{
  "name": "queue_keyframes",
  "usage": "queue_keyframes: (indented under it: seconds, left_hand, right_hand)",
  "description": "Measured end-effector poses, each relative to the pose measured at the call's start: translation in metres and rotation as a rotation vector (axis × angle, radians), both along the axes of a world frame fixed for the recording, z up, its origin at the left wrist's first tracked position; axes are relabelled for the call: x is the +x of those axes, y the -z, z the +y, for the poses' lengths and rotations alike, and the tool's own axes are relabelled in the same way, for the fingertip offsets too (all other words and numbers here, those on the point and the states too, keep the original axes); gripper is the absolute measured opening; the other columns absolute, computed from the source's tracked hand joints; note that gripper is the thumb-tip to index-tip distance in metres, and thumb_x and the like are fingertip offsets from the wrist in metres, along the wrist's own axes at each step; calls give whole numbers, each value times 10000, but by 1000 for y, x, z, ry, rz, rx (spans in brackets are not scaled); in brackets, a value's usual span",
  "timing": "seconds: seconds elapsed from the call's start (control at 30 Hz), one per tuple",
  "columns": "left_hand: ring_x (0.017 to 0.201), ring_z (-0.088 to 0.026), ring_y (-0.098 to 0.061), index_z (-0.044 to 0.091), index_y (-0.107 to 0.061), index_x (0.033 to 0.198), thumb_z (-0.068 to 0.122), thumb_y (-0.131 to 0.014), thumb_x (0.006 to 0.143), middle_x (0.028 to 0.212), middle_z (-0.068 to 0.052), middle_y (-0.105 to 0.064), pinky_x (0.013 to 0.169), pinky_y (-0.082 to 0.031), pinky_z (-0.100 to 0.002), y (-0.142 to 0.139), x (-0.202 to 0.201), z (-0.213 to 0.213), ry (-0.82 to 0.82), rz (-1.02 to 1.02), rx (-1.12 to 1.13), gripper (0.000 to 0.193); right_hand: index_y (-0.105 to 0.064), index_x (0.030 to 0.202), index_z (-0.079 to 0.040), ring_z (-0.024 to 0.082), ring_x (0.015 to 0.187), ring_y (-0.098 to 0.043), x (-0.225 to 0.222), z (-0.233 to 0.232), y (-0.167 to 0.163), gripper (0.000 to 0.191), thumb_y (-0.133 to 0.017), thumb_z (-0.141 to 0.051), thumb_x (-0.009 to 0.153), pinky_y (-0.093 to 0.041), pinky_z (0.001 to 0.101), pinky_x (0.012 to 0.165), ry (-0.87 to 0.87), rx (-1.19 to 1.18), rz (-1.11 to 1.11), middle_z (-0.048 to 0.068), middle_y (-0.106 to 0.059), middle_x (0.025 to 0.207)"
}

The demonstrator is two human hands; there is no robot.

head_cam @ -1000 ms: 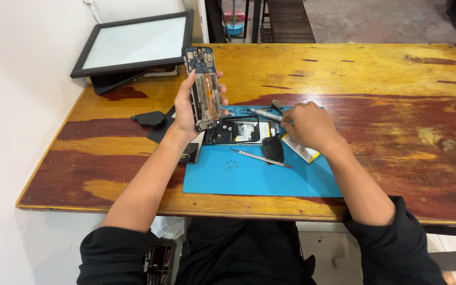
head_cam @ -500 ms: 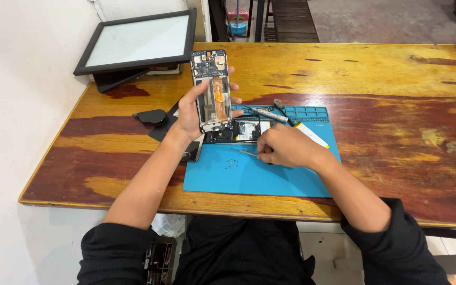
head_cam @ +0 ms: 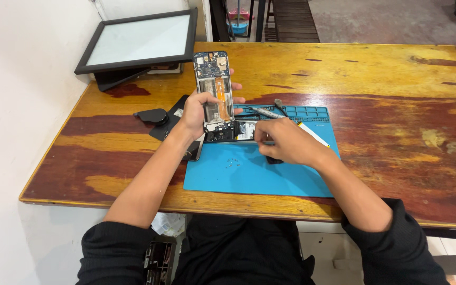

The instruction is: The person disassembles a smartphone at a workbench, holding the opened phone in one hand while using a pry tool to detach internal components. They remove the battery, lift out parts with tweezers, and separate the mid-frame from the back cover.

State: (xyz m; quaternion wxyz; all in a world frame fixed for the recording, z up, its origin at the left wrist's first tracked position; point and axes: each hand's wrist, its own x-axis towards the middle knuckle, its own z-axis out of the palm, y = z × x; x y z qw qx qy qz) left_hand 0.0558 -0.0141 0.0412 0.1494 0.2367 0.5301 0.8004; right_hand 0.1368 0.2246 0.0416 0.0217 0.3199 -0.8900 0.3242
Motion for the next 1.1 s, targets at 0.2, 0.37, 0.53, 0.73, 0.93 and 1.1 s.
queue_keyframes:
  seconds: [0.2,0.37,0.53,0.73,0.93,1.1]
  left_hand:
    - [1154,-391,-665,24,-352,1567,79,-397,736,1329,-241,-582,981,-604,-519,-7,8,-5,13,63,-42,834]
    - [1125,-392,-689,-1,-386,1541,81,-397,708,1303,-248,-612,950,-621,-503,-7,10,-6,10,118,-136,836]
    - [1082,-359,-681,1,-431,1481,79,-404,757,1256,-233,-629,901,-627,-502,-4,11,-12,206,-52,-239,729]
    - [1056,-287,-688,-55,-569,1325,108,-468,860,1202,-180,-705,949,-582,-429,16,6,-17,213,-102,-347,503]
    - [1028,-234,-694,-10,-580,1340,142,-461,884,1176,-139,-719,945,-560,-378,16,12,-19,180,-55,-373,495]
    - [998,-233,-695,37,-542,1438,156,-453,882,1161,-131,-709,912,-551,-368,10,19,-17,276,-63,-314,575]
  right_hand:
    - [-679,992,15,297,756,-716,9,-5,-9,232,-696,-80,781,-543,401,681,-13,-72,107,143,-715,818]
    - [-735,960,11,318,695,-702,14,-6,-13,206,-675,-172,888,-537,417,658,48,-73,124,166,-724,825]
    - [-761,995,-37,368,674,-679,18,-10,-16,189,-670,-182,915,-513,453,631,59,-27,212,175,-729,814]
    - [-801,982,-107,358,624,-674,25,-17,-18,179,-689,-206,884,-514,462,597,189,81,191,160,-712,709]
    - [-812,910,-110,342,620,-681,34,-24,-18,166,-694,-220,873,-523,458,578,184,76,280,137,-706,669]
    - [-812,903,-115,351,593,-672,41,-27,-17,169,-690,-231,886,-524,466,571,195,101,279,148,-688,622]
